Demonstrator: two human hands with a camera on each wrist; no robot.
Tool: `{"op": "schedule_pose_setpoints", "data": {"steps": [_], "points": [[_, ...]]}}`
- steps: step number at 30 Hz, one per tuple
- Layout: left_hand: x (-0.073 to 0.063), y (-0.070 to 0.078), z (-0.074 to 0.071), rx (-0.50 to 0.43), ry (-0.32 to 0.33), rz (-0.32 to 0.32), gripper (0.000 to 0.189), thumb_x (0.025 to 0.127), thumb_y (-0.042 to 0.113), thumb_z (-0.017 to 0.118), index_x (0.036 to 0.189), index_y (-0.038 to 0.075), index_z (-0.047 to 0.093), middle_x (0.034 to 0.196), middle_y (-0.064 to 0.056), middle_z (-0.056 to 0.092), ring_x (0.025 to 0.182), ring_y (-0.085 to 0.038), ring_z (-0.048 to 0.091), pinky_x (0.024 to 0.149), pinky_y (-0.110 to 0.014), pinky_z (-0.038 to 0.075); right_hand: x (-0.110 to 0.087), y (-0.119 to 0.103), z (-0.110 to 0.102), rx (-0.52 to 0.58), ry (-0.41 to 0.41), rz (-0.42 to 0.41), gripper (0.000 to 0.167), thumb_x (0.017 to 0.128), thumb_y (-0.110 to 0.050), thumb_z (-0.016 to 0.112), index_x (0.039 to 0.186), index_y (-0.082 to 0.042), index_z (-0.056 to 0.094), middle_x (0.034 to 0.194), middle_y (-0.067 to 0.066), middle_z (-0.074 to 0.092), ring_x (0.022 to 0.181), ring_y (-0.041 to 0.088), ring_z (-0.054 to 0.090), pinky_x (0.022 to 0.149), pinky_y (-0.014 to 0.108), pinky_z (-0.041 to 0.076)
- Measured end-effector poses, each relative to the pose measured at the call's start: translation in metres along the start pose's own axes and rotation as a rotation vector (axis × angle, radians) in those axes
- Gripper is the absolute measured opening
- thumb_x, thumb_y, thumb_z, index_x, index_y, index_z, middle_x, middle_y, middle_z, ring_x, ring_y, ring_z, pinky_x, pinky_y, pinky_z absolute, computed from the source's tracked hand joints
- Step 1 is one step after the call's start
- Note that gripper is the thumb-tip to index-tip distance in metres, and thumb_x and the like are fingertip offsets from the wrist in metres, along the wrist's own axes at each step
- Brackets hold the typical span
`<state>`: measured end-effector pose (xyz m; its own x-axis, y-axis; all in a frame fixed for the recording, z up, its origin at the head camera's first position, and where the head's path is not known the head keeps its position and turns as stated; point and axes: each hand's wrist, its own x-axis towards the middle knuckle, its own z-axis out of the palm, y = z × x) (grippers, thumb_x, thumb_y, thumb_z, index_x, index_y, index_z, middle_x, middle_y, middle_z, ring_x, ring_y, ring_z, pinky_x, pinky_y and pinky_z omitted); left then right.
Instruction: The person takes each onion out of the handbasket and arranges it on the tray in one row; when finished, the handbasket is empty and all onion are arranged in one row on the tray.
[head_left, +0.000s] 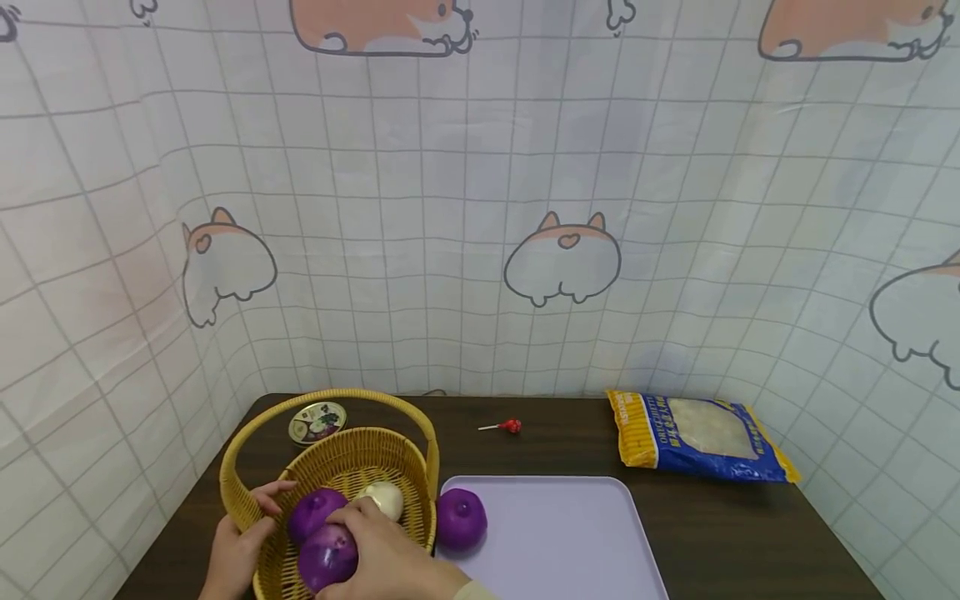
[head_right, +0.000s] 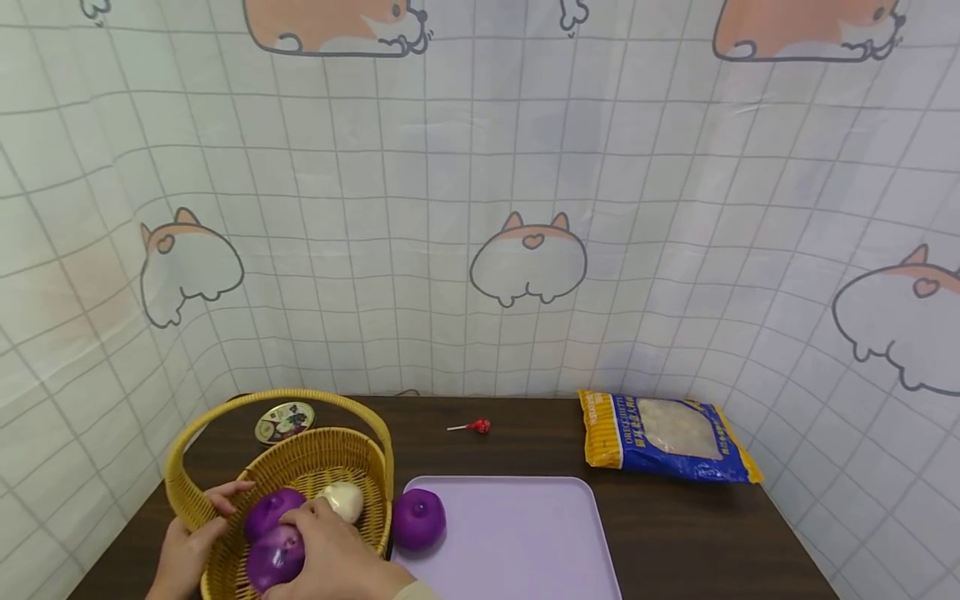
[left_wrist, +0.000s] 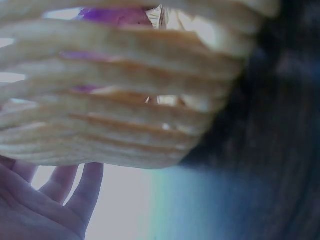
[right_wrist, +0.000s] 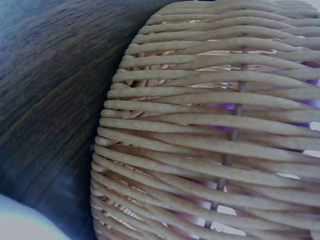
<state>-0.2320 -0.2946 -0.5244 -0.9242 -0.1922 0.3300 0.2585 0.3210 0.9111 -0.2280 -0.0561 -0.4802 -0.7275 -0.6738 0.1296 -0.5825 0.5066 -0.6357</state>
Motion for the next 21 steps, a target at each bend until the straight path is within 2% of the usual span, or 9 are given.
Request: {"op": "schedule_pose_setpoints", "data": {"steps": [5, 10, 16, 21], "points": [[0.000, 0.000, 0.000, 0.004, -0.003, -0.010, 0.010, 0.086, -0.015, 0.047, 0.094, -0.009, 0.051, 0.115, -0.005, 0.067, 0.111, 0.006, 0.052, 0.089, -0.007, 0.035, -0.007, -0.001, -0.009, 0.088, 0.081, -0.011, 0.075, 0.074, -0.049, 0.079, 0.137, -0.025, 0.046, 0.124, -0.014, 0.049, 0.106, -0.001, 0.049, 0.081, 0.023, 0.049], [0.000, 0.001, 0.000, -0.024, 0.000, -0.015, 0.011, 0.086, -0.016, 0.047, 0.095, -0.011, 0.051, 0.115, -0.008, 0.067, 0.112, 0.004, 0.052, 0.091, -0.008, 0.035, -0.020, 0.002, -0.024, 0.298, 0.126, 0.029, 0.077, 0.076, -0.049, 0.079, 0.141, -0.031, 0.042, 0.128, -0.013, 0.048, 0.103, -0.001, 0.051, 0.078, 0.023, 0.051], [-0.001, 0.003, -0.001, -0.018, 0.009, -0.025, 0.012, 0.086, -0.016, 0.047, 0.096, -0.011, 0.050, 0.116, -0.008, 0.067, 0.112, 0.004, 0.051, 0.091, -0.008, 0.035, -0.036, 0.012, -0.035, 0.510, 0.164, 0.013, 0.083, 0.077, -0.038, 0.082, 0.146, -0.035, 0.035, 0.131, -0.010, 0.047, 0.103, 0.003, 0.054, 0.081, 0.021, 0.052], [0.000, 0.004, 0.000, -0.030, 0.000, -0.043, 0.012, 0.086, -0.015, 0.047, 0.098, -0.011, 0.049, 0.119, -0.011, 0.065, 0.113, 0.001, 0.052, 0.091, -0.008, 0.036, -0.050, 0.023, -0.045, 0.641, 0.202, 0.027, 0.089, 0.077, -0.028, 0.082, 0.149, -0.030, 0.030, 0.137, -0.001, 0.042, 0.110, 0.010, 0.055, 0.083, 0.022, 0.052]]}}
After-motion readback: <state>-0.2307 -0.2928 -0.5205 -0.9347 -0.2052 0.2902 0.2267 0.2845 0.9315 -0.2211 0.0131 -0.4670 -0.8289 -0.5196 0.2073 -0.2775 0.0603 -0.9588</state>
